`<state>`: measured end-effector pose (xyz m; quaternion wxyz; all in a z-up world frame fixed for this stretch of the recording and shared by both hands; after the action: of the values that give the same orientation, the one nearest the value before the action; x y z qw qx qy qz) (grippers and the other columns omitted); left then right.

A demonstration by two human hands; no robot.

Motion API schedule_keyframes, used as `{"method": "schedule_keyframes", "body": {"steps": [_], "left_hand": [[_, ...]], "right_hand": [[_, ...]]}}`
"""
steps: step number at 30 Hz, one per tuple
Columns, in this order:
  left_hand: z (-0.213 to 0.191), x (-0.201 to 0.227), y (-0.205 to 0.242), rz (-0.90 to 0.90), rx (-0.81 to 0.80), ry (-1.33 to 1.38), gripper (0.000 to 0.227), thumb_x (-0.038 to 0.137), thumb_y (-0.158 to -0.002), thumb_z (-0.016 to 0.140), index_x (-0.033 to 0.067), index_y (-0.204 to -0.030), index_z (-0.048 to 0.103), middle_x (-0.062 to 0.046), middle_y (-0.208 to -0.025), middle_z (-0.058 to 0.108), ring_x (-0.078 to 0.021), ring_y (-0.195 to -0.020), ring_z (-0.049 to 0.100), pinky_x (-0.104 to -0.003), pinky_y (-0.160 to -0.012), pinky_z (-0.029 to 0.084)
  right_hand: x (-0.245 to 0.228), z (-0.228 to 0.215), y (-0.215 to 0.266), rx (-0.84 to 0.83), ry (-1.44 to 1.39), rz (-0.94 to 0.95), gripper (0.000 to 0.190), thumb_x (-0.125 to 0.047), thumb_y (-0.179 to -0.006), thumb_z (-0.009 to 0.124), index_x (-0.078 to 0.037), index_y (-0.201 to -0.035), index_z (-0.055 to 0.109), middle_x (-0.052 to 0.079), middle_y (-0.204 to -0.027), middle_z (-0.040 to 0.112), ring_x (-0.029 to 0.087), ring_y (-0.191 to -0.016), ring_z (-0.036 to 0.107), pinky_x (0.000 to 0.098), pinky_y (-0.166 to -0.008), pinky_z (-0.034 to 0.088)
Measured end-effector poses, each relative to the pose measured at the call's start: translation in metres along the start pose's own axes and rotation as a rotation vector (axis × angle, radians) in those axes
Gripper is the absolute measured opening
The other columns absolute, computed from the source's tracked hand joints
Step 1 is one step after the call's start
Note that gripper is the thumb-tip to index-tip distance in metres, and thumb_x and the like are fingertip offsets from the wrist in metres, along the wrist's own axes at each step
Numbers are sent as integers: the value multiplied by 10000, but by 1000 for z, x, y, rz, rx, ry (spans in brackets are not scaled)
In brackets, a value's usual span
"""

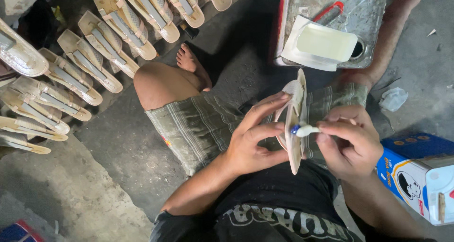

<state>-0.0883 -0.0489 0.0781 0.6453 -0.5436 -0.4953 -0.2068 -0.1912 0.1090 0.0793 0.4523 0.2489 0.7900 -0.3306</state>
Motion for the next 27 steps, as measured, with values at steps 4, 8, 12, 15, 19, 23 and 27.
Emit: {"method": "schedule_keyframes", "body": {"steps": [4,8,12,15,19,23,27], "left_hand": [[4,0,-2,-61,-20,28,840,183,-782,991,218,-1417,443,-163,-1565,483,-362,-1453,517,-487,-1215,501],[0,-2,-3,-135,-6,79,846,217,-808,982,218,-1446,425,-189,-1558,472,-368,-1462,525,-446,-1189,543],[-4,-2,-2,-169,-2,31,868,234,-795,983,190,-1459,426,-189,-1530,503,-331,-1449,548,-419,-1194,524],[-5,-2,-2,-192,20,46,872,234,-788,987,168,-1463,438,-175,-1523,518,-304,-1453,550,-396,-1172,484],[-1,-6,1,-265,10,151,884,233,-779,983,126,-1468,439,-163,-1552,501,-279,-1451,531,-392,-1206,478],[8,-8,8,-381,-51,350,877,211,-828,964,99,-1500,413,-139,-1589,489,-230,-1417,526,-387,-1240,474],[14,-9,15,-503,-109,512,926,195,-838,952,86,-1555,377,-132,-1534,496,-221,-1409,532,-409,-1254,500]], "right_hand": [[2,1,-1,-24,33,4,202,34,-911,755,-23,-1094,694,125,-1112,632,128,-818,639,210,-700,482],[-3,3,0,-63,-50,-44,213,-3,-926,757,-52,-1118,679,123,-1105,627,149,-887,641,223,-751,512],[-2,3,8,-94,-98,-13,198,-15,-901,755,-61,-1084,693,121,-1105,626,116,-846,631,186,-666,492],[-5,2,12,-96,-129,-13,177,-15,-916,753,-67,-1076,697,119,-1116,621,111,-837,640,173,-653,501],[-9,-3,8,-92,-70,-61,170,-12,-929,755,-66,-1077,690,124,-1125,629,104,-818,637,184,-667,482],[-10,-8,3,-62,-23,-73,168,-11,-917,754,-41,-1068,688,139,-1093,644,100,-787,623,180,-637,472],[-15,-12,-2,-56,54,-119,155,3,-928,756,-33,-1068,700,145,-1085,654,115,-777,632,188,-638,479]]}}
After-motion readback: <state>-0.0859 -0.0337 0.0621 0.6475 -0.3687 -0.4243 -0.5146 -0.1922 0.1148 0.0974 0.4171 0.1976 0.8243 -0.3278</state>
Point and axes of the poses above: each hand's wrist, its own y-axis away from the middle knuckle, its own z-axis out of the palm, x = y × z, the point moved 10 cm from there along -y, towards the middle knuckle
